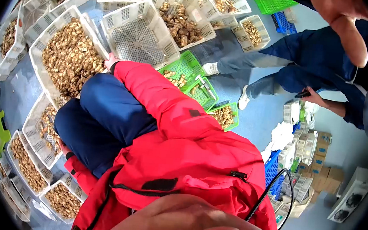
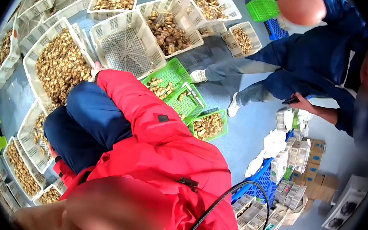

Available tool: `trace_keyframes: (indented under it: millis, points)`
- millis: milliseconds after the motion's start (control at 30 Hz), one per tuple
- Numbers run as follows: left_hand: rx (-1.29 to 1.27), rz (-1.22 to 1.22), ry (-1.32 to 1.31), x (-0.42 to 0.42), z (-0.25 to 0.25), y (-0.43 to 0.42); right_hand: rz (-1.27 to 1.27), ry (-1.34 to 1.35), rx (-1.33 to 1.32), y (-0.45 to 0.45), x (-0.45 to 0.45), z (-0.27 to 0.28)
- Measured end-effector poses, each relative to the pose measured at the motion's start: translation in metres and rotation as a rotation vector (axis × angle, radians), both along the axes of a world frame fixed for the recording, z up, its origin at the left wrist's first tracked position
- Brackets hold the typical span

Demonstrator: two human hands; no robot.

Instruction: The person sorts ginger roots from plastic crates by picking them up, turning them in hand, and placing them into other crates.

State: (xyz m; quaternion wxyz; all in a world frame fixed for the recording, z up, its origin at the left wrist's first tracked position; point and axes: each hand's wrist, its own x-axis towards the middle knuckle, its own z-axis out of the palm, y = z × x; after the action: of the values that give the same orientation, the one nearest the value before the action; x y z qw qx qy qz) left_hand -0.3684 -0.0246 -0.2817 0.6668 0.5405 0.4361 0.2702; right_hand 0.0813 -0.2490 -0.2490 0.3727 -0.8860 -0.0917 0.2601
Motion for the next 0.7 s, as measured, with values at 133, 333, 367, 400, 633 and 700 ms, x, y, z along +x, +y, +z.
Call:
trace_keyframes:
  millis: [133, 333, 367, 400, 633, 700]
  points:
    - [0.032, 0.013, 0.002, -0.04, -0.044, 0.022, 0.03, 0.047, -0.01, -0.004, 0.002, 0.011]
    - [-0.084, 0.039, -0.105, -0.03, -0.057, 0.021, 0.064, 0.118, -0.078, -0.009, 0.001, 0.03]
    - [-0.263, 0.099, -0.201, -0.03, -0.058, 0.02, 0.032, 0.061, -0.078, -0.007, -0.001, 0.027]
    - [-0.253, 0.081, -0.199, -0.031, -0.058, 0.019, 0.034, 0.069, -0.072, -0.006, 0.0, 0.024]
    - [-0.104, 0.043, -0.067, -0.038, -0.073, 0.024, 0.023, 0.121, -0.017, -0.013, -0.002, 0.038]
    - [0.077, -0.035, 0.027, -0.04, -0.076, 0.023, 0.03, 0.116, -0.015, -0.013, -0.002, 0.036]
